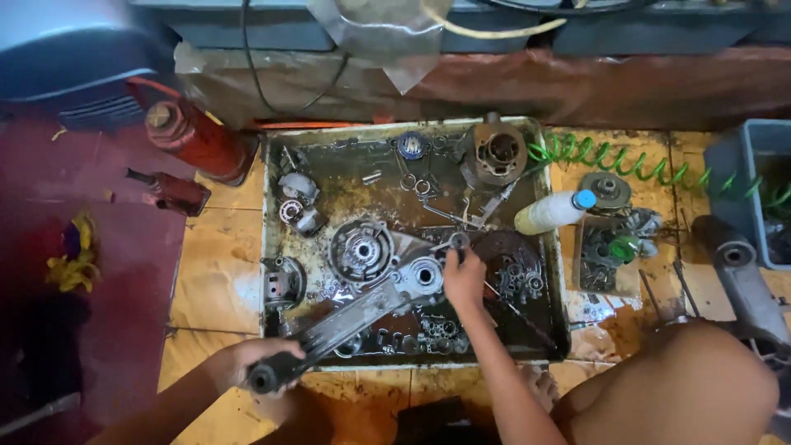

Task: Cleaning greasy motorcycle transmission and engine components using a brush and cleaning fluid in a metal tray.

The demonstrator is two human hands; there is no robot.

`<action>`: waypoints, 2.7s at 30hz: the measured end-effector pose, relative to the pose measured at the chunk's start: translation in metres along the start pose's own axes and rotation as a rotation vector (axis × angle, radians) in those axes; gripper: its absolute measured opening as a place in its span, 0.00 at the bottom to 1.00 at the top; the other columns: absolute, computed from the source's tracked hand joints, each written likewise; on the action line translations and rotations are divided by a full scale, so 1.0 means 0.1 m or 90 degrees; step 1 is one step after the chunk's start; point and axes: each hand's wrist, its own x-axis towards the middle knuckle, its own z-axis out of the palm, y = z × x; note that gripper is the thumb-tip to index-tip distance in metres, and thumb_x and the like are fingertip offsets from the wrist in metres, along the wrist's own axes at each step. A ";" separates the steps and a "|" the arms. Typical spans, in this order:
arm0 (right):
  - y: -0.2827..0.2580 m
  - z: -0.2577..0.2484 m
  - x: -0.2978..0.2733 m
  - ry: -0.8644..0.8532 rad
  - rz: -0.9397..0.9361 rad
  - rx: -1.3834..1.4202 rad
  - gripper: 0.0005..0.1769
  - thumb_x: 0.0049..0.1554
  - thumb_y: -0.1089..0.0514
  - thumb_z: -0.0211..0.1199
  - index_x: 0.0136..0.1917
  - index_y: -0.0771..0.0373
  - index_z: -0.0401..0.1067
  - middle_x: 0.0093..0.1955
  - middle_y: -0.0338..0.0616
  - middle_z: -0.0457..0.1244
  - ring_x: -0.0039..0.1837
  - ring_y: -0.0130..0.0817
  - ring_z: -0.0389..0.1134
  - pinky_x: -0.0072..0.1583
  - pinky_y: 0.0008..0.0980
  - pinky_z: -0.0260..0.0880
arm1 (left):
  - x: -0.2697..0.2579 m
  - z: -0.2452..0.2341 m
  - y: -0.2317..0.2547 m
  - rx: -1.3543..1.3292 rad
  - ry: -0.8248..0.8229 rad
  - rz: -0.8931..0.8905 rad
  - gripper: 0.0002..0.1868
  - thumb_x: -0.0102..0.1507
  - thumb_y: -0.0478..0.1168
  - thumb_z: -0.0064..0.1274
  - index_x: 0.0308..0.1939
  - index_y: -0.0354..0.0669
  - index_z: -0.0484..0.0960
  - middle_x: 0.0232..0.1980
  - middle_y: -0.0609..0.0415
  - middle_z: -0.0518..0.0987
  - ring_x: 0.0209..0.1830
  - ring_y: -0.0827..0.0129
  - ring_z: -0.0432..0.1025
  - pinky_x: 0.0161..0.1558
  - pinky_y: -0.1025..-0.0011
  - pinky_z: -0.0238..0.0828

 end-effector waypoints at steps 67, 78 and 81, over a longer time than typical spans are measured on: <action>0.54 0.46 0.20 0.172 -0.128 0.205 0.18 0.54 0.65 0.54 0.24 0.64 0.57 0.21 0.44 0.49 0.29 0.33 0.50 0.40 0.37 0.59 | 1.68 -0.09 -0.50 -0.269 0.627 0.472 0.21 0.62 0.58 0.49 0.44 0.49 0.83 0.57 0.49 0.80 0.55 0.49 0.73 0.46 0.55 0.71; 0.21 0.55 0.35 -0.007 -0.086 -0.090 0.13 0.60 0.59 0.67 0.49 0.76 0.78 0.42 0.64 0.71 0.50 0.58 0.74 0.53 0.52 0.74 | -0.33 0.84 -0.35 -0.891 0.394 0.407 0.43 0.40 0.52 0.72 0.46 0.21 0.73 0.56 0.35 0.66 0.46 0.44 0.76 0.38 0.47 0.83; 0.19 0.58 0.43 -0.056 -0.071 -0.105 0.18 0.64 0.59 0.63 0.58 0.79 0.76 0.50 0.65 0.70 0.55 0.57 0.73 0.56 0.52 0.75 | -0.27 0.82 -0.49 -0.837 0.257 0.509 0.14 0.58 0.50 0.58 0.36 0.42 0.81 0.37 0.52 0.80 0.36 0.64 0.80 0.38 0.65 0.79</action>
